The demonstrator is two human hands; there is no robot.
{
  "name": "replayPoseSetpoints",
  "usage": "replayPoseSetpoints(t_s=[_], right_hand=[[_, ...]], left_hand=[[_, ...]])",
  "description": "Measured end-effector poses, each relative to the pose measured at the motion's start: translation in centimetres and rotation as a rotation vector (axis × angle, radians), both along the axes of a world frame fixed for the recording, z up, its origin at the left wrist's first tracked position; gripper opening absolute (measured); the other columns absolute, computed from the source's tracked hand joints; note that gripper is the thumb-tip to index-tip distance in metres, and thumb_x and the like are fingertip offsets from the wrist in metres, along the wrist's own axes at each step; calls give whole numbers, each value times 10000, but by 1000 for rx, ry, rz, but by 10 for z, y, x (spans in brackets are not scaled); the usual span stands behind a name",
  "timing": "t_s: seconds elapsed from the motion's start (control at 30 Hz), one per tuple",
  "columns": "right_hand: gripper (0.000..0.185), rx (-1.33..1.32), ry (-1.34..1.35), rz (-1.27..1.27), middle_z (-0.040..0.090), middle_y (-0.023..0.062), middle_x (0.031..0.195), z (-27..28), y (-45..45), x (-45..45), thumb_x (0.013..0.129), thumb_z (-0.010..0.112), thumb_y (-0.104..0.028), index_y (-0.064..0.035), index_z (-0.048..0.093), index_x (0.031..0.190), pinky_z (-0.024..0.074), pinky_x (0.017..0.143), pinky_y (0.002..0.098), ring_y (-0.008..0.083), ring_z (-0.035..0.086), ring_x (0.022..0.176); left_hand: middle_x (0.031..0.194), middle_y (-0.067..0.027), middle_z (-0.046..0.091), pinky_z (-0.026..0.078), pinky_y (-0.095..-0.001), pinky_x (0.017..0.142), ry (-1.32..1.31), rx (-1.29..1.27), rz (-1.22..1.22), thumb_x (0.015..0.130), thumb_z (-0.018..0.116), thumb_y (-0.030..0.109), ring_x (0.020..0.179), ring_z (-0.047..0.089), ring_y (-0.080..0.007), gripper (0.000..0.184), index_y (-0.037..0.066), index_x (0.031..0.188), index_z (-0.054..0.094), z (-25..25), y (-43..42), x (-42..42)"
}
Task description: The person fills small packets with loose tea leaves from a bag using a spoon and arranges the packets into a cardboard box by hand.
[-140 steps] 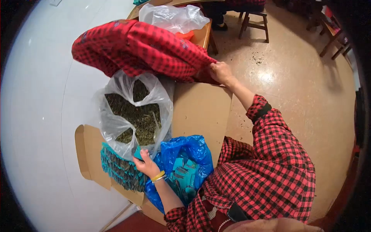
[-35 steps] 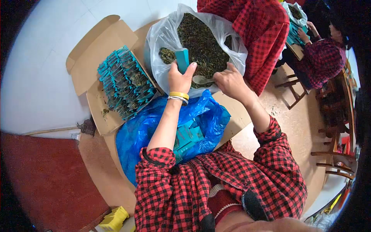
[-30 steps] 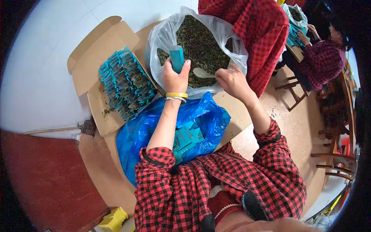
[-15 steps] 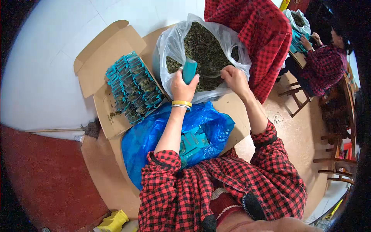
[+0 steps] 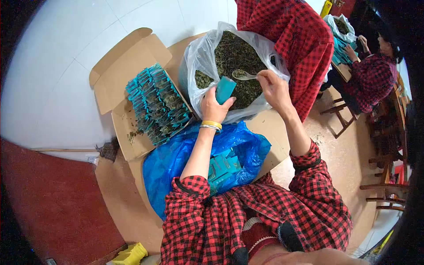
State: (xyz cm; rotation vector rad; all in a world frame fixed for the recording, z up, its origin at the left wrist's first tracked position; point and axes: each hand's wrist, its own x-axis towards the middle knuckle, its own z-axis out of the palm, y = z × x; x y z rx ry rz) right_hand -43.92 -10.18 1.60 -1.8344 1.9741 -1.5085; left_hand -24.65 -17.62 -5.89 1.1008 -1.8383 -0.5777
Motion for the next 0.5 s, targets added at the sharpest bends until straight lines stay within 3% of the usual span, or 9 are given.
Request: replayPoseSetpoints(t_s=[0.1,0.2,0.37,0.47,0.5], right_hand=[[101,-44,164,12,662,161,809,3,-4,4,870,600,-90,-59,637,958,517,679,405,355,639,743],[102,-235,485,192,657,158,801,5,-8,5,872,590,-90,-64,642,955,513,693,414,343,639,765],[101,-303,456,191,655,161,814,1,-7,4,879,570,-97,-66,647,935,505,706,426,340,639,793],[144,34,428,8,656,143,805,-3,1,-4,909,537,-111,-13,642,914,513,696,383,328,644,828],[144,36,428,8,656,143,805,-5,2,-5,909,537,-111,-13,642,914,513,696,383,328,644,828]], left_hand=[[1000,-216,640,480,-463,807,-7,-2,-26,657,830,360,941,604,-399,657,-7,1126,553,0,-1,2],[1004,-219,642,479,-438,828,-15,-78,-24,666,832,353,938,608,-382,625,-4,1110,575,-3,-1,3],[1028,-223,631,469,-461,841,-3,-4,-34,650,833,364,973,592,-398,669,-10,1127,552,-3,-1,3],[1032,-226,629,468,-463,843,4,-9,-22,663,824,382,970,591,-400,668,-12,1128,552,-3,0,3],[1032,-226,629,468,-463,843,4,-7,-22,663,824,382,970,591,-400,668,-12,1128,552,-4,0,3]])
